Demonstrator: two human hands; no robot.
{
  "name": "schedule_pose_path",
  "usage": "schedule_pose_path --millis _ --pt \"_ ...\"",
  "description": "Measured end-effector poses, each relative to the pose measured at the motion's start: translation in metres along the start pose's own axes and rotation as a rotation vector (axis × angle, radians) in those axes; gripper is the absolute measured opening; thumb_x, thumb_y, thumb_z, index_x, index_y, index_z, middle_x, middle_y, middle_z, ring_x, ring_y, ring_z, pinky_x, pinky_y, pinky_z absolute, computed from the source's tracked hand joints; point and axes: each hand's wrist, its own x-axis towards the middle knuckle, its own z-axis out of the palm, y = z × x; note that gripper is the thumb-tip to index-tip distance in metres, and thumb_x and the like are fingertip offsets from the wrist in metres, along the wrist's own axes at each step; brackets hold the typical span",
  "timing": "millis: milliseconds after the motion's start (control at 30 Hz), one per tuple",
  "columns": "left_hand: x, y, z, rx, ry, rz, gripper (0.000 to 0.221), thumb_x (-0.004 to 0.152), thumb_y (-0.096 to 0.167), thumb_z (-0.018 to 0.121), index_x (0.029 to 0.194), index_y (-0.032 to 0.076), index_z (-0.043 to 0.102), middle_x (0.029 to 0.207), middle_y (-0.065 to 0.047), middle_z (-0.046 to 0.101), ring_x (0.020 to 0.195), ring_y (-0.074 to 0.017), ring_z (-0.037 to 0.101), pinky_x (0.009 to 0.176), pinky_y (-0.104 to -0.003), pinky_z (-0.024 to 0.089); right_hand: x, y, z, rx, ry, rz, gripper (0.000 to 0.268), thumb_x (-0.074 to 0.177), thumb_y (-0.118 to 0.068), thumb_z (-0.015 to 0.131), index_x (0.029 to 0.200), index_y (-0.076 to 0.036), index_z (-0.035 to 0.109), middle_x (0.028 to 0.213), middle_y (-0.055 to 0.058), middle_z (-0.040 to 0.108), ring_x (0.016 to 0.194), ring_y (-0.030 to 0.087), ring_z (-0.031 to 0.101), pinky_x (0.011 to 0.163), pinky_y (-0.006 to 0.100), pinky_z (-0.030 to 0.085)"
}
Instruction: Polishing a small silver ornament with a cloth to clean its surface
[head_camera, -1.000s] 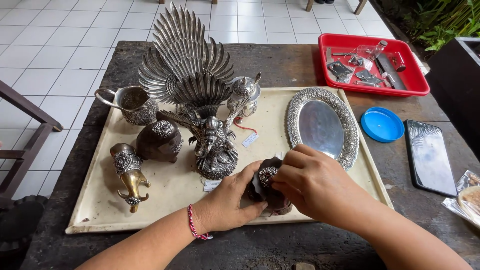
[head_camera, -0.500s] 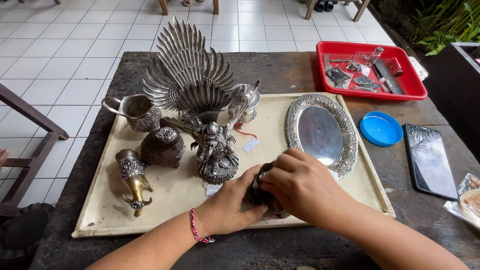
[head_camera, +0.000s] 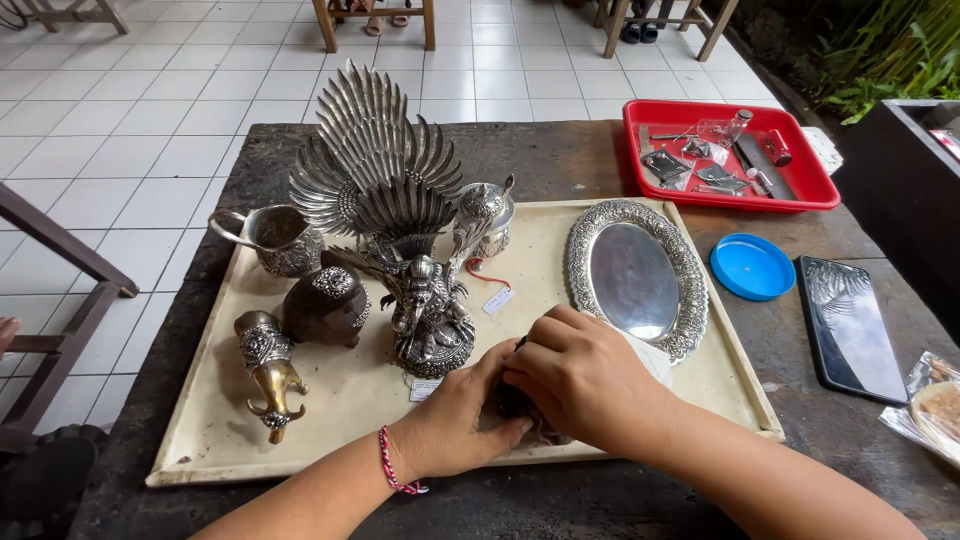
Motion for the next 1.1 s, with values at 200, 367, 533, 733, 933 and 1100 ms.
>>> schedule_pose_path --millis 200,367,533,733,933,1100 --pt "0.000 0.004 -0.004 -0.016 -0.021 -0.005 0.077 0.087 0.026 0.071 0.151 0.006 0.032 0.112 -0.011 0.072 0.098 -0.0212 0.070 0.088 -0.033 0.057 -0.007 0.003 -0.022 0.049 -0.148 0.015 0.027 0.100 -0.019 0.063 0.074 -0.013 0.061 0.070 0.004 0.056 0.062 0.026 0.050 0.055 0.040 0.042" --pt "0.001 0.004 -0.003 -0.019 -0.016 -0.011 0.075 0.085 0.023 0.071 0.149 0.006 0.034 0.106 -0.009 0.069 0.092 -0.0198 0.068 0.085 -0.033 0.055 -0.005 0.008 -0.007 0.018 -0.078 0.044 0.012 0.097 -0.023 0.068 0.087 -0.015 0.070 0.072 0.003 0.055 0.065 0.025 0.052 0.056 0.039 0.045" --pt "0.000 0.004 -0.003 -0.049 -0.002 0.046 0.074 0.087 0.022 0.071 0.149 0.005 0.034 0.112 -0.011 0.068 0.097 -0.0204 0.067 0.090 -0.033 0.055 -0.001 0.008 -0.014 0.016 -0.117 0.016 0.018 0.099 -0.022 0.065 0.082 -0.016 0.069 0.069 0.003 0.055 0.061 0.025 0.051 0.056 0.039 0.043" --pt "0.000 -0.001 0.000 -0.012 0.020 0.060 0.076 0.087 0.023 0.072 0.150 0.003 0.033 0.120 -0.013 0.067 0.101 -0.0209 0.069 0.091 -0.033 0.055 -0.006 0.012 -0.012 0.027 -0.070 0.082 0.007 0.095 -0.020 0.070 0.091 -0.015 0.072 0.077 0.003 0.057 0.069 0.026 0.053 0.059 0.039 0.046" --pt "0.000 0.001 -0.002 -0.040 0.012 0.067 0.077 0.087 0.021 0.072 0.151 0.003 0.032 0.124 -0.013 0.066 0.106 -0.0239 0.068 0.095 -0.035 0.054 -0.003 0.008 -0.018 0.156 -0.160 0.101 0.010 0.096 -0.022 0.068 0.093 -0.013 0.073 0.073 0.005 0.056 0.067 0.026 0.054 0.057 0.040 0.046" --pt "0.000 0.001 -0.002 -0.057 -0.015 0.087 0.076 0.090 0.022 0.069 0.151 0.002 0.029 0.119 -0.016 0.066 0.104 -0.0273 0.068 0.091 -0.037 0.057 -0.006 0.001 -0.022 0.068 -0.193 0.087 0.009 0.095 -0.021 0.068 0.090 -0.014 0.073 0.074 0.003 0.060 0.066 0.025 0.055 0.056 0.038 0.047"
